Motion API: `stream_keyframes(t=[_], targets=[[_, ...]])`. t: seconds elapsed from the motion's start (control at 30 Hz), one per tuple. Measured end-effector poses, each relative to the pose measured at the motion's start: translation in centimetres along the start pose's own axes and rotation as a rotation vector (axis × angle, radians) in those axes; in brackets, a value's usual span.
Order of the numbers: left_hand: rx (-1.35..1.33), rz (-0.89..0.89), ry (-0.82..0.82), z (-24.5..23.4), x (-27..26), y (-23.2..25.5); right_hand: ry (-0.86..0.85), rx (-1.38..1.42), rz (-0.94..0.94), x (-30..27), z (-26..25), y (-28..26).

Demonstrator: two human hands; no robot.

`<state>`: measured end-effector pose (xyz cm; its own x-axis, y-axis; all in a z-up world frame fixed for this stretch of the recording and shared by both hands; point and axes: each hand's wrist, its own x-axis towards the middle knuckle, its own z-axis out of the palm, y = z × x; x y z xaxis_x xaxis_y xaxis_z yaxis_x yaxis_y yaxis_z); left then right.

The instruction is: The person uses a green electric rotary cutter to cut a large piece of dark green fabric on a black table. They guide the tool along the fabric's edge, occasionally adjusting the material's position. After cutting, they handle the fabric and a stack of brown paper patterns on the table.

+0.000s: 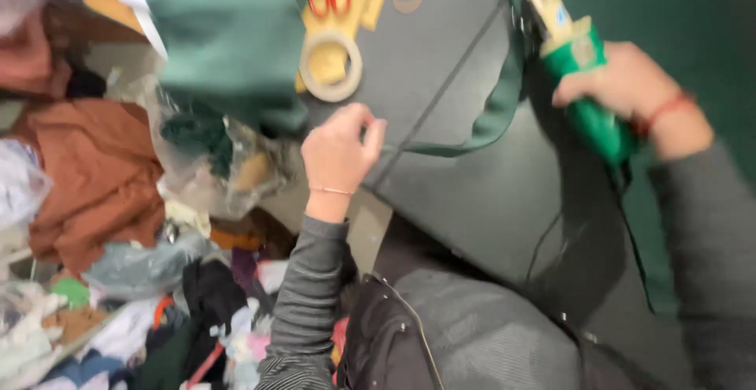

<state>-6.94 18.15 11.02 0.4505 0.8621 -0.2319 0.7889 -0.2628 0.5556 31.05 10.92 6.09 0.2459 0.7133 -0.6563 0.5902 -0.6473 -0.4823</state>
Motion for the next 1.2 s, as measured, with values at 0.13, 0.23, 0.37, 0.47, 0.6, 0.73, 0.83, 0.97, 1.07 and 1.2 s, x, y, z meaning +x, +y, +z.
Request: stream_keyframes(t=[0.13, 0.23, 0.37, 0.47, 0.6, 0.73, 0.83, 0.97, 1.07, 1.2], targets=[[0.187, 0.341, 0.305, 2.2, 7.9, -2.1, 0.149, 0.251, -0.003, -1.2, 4.7, -0.1], [-0.137, 0.525, 0.144, 6.0, 10.3, 1.4, 0.158, 0.536, 0.316, -3.5, 5.8, -5.9], [-0.12, 0.578, 0.182, 11.2, 13.2, 2.6, 0.241, 0.486, 0.253, -1.5, 7.2, -5.4], [-0.035, 0.596, 0.145, 12.7, 12.1, 0.3, 0.209, 0.671, 0.315, -2.8, 7.6, -6.7], [-0.074, 0.652, 0.128, 10.9, 13.2, -1.3, 0.205, 0.652, 0.357, -1.7, 6.8, -7.8], [-0.108, 0.647, 0.057, 9.2, 13.8, -2.2, 0.212, 0.687, 0.383, -1.1, 6.3, -8.3], [-0.123, 0.645, 0.039, 7.8, 14.7, -2.5, 0.19, 0.623, 0.388, -0.3, 5.7, -8.1], [-0.125, 0.625, 0.042, 7.4, 15.8, -3.3, 0.192, 0.636, 0.371, 0.7, 4.8, -8.5], [-0.125, 0.607, 0.021, 7.0, 16.4, -3.9, 0.198, 0.632, 0.407, 1.1, 4.4, -8.4], [-0.132, 0.612, 0.023, 6.5, 16.7, -4.4, 0.178, 0.559, 0.381, 1.8, 3.5, -8.8]])
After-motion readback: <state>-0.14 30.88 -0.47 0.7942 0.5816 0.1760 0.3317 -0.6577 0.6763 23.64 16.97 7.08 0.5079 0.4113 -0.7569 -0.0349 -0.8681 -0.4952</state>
